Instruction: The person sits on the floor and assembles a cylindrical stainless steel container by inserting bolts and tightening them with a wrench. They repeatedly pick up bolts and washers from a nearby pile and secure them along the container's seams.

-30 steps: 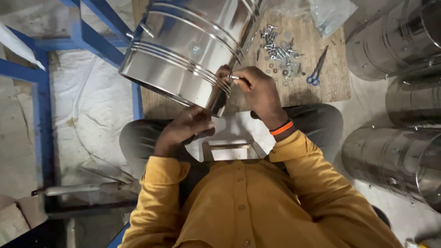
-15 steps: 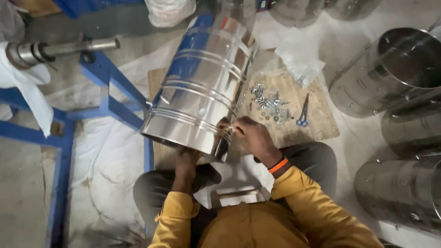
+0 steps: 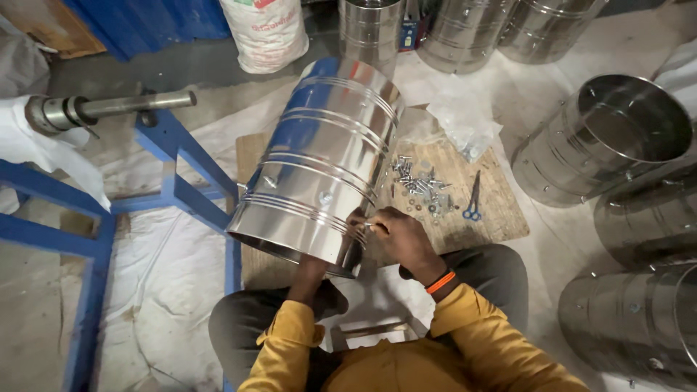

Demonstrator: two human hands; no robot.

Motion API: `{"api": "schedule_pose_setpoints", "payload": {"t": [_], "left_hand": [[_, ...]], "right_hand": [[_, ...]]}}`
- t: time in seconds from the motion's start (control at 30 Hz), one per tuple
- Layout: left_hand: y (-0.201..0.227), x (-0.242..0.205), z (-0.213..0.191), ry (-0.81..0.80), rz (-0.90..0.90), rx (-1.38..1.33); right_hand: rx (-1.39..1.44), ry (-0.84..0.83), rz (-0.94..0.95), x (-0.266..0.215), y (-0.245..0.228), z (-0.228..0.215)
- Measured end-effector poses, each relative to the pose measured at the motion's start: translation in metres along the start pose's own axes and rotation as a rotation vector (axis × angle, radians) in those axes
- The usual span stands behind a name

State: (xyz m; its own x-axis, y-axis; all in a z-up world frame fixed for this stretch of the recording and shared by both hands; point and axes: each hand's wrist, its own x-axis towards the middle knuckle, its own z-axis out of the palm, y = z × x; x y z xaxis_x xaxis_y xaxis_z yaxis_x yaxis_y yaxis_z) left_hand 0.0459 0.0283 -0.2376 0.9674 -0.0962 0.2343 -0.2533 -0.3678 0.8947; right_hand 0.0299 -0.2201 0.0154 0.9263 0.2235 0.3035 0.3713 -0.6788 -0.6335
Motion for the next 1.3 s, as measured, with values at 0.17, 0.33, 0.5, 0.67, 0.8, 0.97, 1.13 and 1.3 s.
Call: {"api": "schedule_pose_setpoints", "payload": {"t": [0.17, 0.33, 0.5, 0.67, 0.8, 0.97, 1.13, 1.3], "left_hand": [[0.075, 0.04, -0.005, 0.018, 0.228, 0.182], [0.119, 0.048, -0.014, -0.021, 0.242, 0.228], [0.097, 0.046, -0.007, -0.056, 0.23, 0.36], [0.081, 0.046, 0.0, 0.008, 0.272, 0.137], [0.099, 0.049, -0.004, 0.036, 0.213, 0.175], [0.156, 0.047, -0.021, -0.059, 0.217, 0.133], [0.155, 0.056, -0.005, -0.205, -0.146, -0.522], [0.129, 0.055, 0.013, -0.205, -0.316, -0.878]], "right_hand": [[0.04, 0.0, -0.003, 0.001, -0.003, 0.0], [-0.007, -0.013, -0.002, 0.004, -0.006, -0.001], [0.046, -0.036, 0.005, 0.004, -0.011, -0.005], [0.043, -0.047, 0.03, 0.004, -0.012, -0.006], [0.048, -0.109, 0.11, 0.005, -0.014, -0.009], [0.178, -0.056, 0.059, 0.005, -0.011, -0.008], [0.246, -0.05, 0.086, 0.004, -0.011, -0.006], [0.24, -0.045, 0.083, 0.007, -0.009, -0.001]]}}
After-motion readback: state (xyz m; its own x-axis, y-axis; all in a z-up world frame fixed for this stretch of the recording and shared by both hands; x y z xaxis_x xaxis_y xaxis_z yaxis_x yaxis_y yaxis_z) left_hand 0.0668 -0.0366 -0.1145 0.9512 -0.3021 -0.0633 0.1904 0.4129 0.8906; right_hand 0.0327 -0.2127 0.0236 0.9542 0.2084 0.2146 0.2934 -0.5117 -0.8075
